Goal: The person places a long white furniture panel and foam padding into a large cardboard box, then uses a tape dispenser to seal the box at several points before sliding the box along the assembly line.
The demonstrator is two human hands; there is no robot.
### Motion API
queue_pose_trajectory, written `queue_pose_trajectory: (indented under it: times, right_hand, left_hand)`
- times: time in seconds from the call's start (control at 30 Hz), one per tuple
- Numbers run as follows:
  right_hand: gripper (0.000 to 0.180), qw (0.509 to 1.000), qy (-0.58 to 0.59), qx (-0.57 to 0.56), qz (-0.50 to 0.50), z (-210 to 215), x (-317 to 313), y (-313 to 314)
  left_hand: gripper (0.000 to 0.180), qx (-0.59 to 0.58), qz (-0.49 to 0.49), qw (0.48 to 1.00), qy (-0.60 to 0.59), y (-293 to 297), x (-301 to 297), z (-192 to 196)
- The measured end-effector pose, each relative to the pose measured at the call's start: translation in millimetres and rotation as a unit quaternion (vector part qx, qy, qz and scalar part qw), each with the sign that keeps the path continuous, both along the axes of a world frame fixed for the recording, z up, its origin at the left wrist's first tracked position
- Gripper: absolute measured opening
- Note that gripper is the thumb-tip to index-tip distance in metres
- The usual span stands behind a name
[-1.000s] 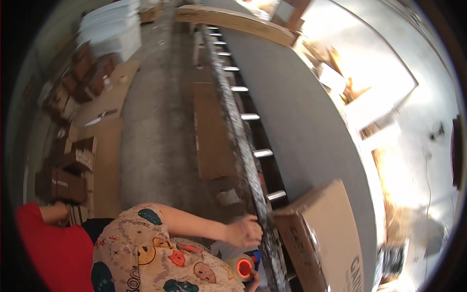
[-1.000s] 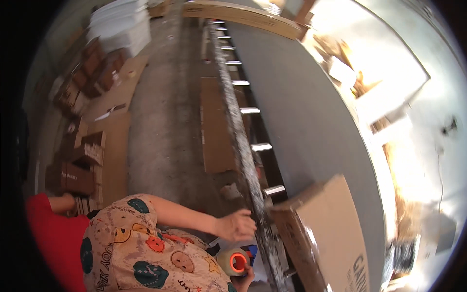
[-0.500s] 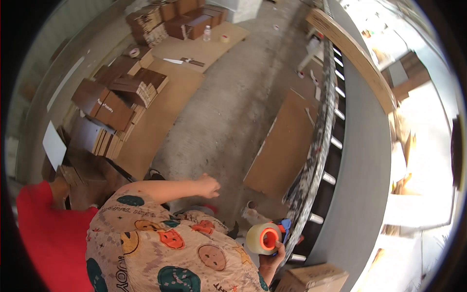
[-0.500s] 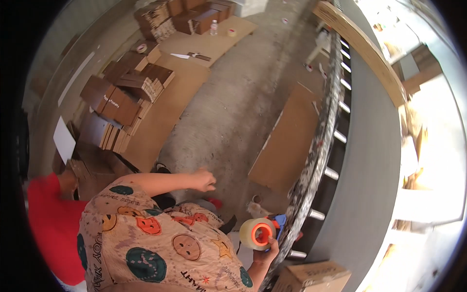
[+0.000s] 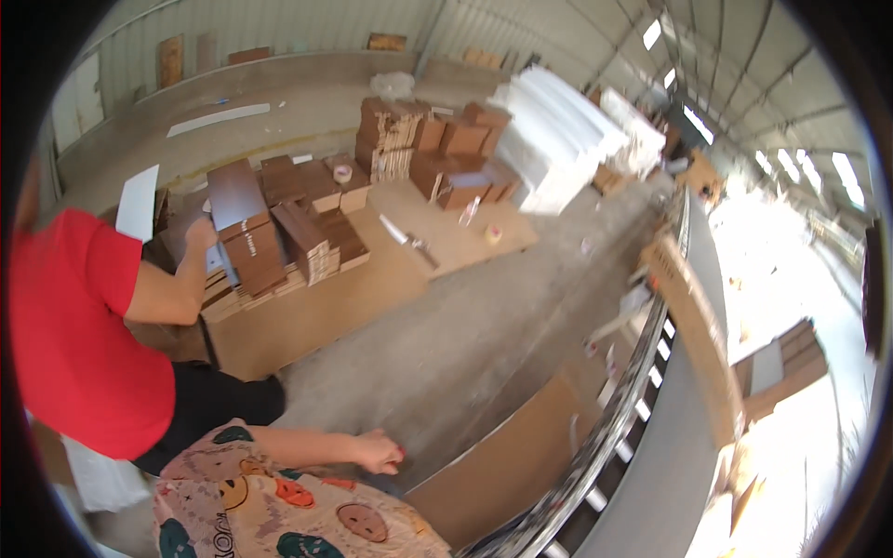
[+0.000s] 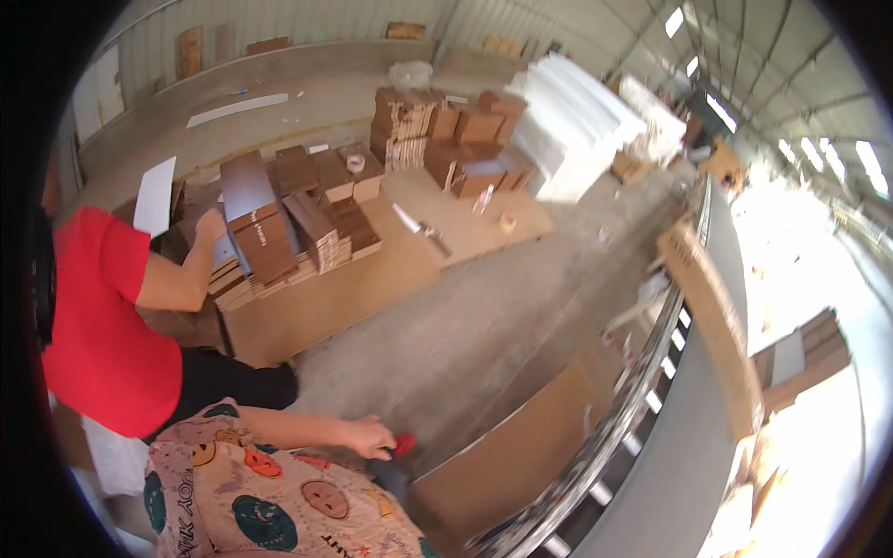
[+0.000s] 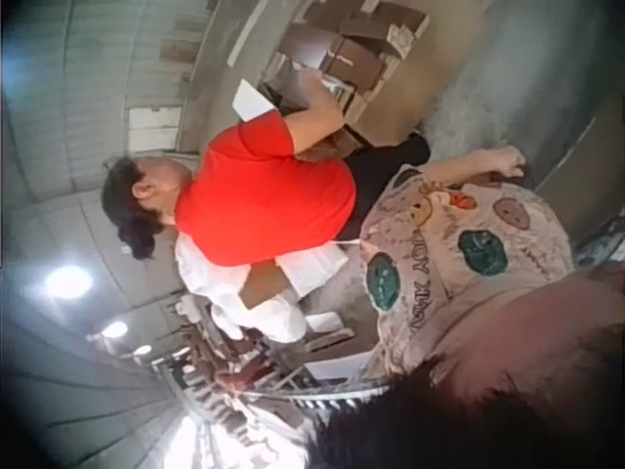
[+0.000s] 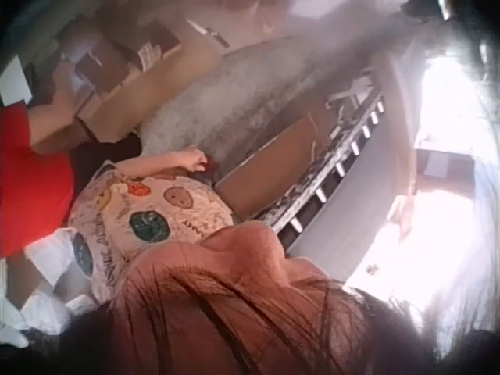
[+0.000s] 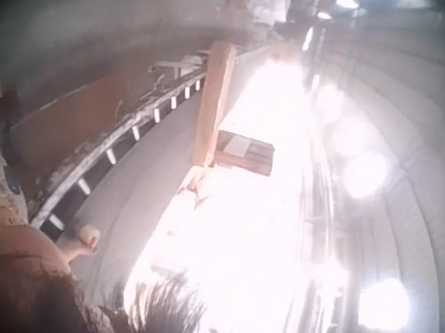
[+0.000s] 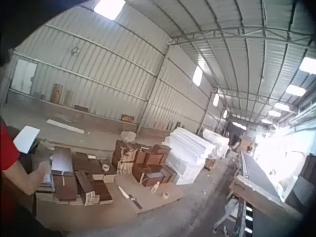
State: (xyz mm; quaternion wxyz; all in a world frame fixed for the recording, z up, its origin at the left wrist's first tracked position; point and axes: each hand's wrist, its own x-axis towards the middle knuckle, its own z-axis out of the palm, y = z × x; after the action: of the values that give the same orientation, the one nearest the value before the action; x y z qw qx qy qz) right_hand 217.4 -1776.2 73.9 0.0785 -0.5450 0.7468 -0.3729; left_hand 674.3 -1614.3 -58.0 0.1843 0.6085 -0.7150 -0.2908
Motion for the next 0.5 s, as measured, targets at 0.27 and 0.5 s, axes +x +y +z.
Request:
queue_pose_trajectory:
  times: [0.27,0.5]
  right_hand:
    - [0.046,0.984,0.124,0.06,0.117,-42,88,-196]
    - [0.047,0.97,0.201,0.051,0.129,-52,148,-394]
  left_hand:
    - [0.036,0.212,-0.11,0.97,-0.054,-136,90,-31]
    - [0.044,0.073,0.329,0.941,-0.023,-230,196,-76]
